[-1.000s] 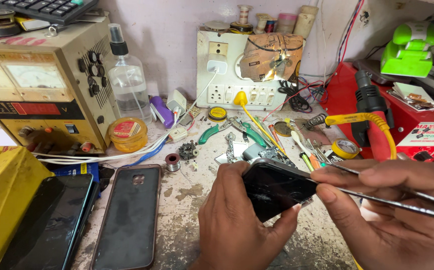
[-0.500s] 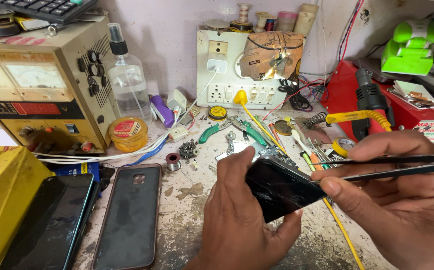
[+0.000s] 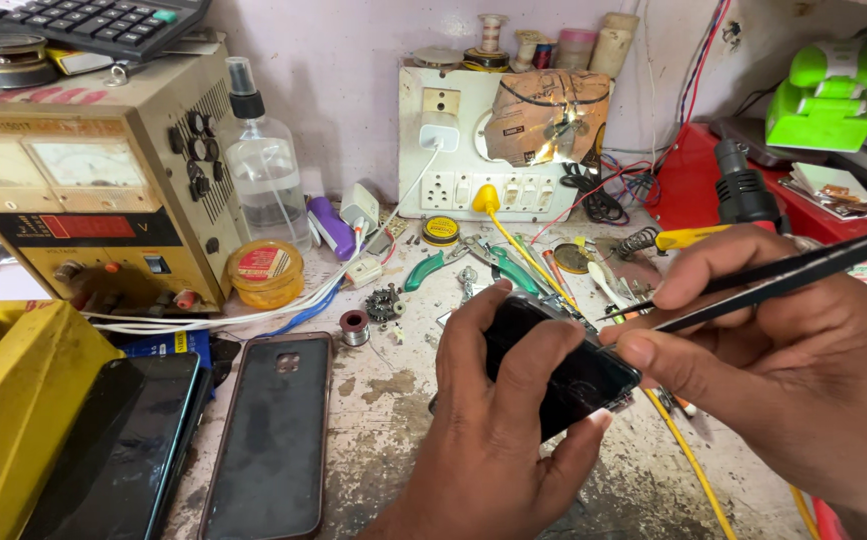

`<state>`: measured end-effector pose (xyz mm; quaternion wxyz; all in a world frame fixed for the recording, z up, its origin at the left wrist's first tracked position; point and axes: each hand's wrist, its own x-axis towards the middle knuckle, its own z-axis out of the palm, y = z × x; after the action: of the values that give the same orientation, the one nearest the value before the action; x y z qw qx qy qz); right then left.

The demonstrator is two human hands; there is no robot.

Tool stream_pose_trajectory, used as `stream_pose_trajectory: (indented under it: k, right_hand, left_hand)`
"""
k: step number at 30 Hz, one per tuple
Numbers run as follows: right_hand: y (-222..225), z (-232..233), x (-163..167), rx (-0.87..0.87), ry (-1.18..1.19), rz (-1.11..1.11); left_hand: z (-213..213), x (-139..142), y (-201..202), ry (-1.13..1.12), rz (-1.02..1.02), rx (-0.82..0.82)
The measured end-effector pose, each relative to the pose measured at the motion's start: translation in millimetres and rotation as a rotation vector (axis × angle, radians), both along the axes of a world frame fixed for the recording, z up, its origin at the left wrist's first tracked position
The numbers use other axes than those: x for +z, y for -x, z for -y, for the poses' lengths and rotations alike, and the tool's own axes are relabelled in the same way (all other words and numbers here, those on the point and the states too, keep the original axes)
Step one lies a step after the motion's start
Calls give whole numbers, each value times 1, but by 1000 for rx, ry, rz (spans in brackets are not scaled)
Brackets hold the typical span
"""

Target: The person repairs a smartphone at a cluttered workbench. They pry open the phone's back cover, use tweezers to remove internal components and the battery, work on the frame with a pry tool, and handle a replacement display assembly, connecting it to the phone body.

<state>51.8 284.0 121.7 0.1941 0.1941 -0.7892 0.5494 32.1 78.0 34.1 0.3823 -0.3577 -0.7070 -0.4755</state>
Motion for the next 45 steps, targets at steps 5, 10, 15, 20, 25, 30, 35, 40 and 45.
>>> stream_pose_trajectory:
  k: [5,10,15,20,25,30,35,40,45]
  right_hand:
    - [9,6,7,49,-109,-3]
    - [18,9,14,116,-138,20]
    - [19,11,18,178,-174,-10]
    - [17,12,22,168,-223,-22]
    - [15,12,22,176,-210,-13]
    - [14,11,23,179,-215,-5]
    - [14,15,24,221,-196,-6]
    - [11,21,22,243,-160,9]
    - [6,23,16,204,-146,-29]
  left_hand:
    - [4,1,3,-31,4,-34]
    - [7,5,5,-36,69,-93]
    - [12,13,4,-9,147,-133]
    - [20,23,2,40,123,-157]
    - [25,30,-1,78,210,-189]
    - [26,36,-2,88,179,-185]
    - [30,45,-4,115,225,-166]
    - [36,52,-4,163,203,-137]
    - [36,53,-4,158,204,-77]
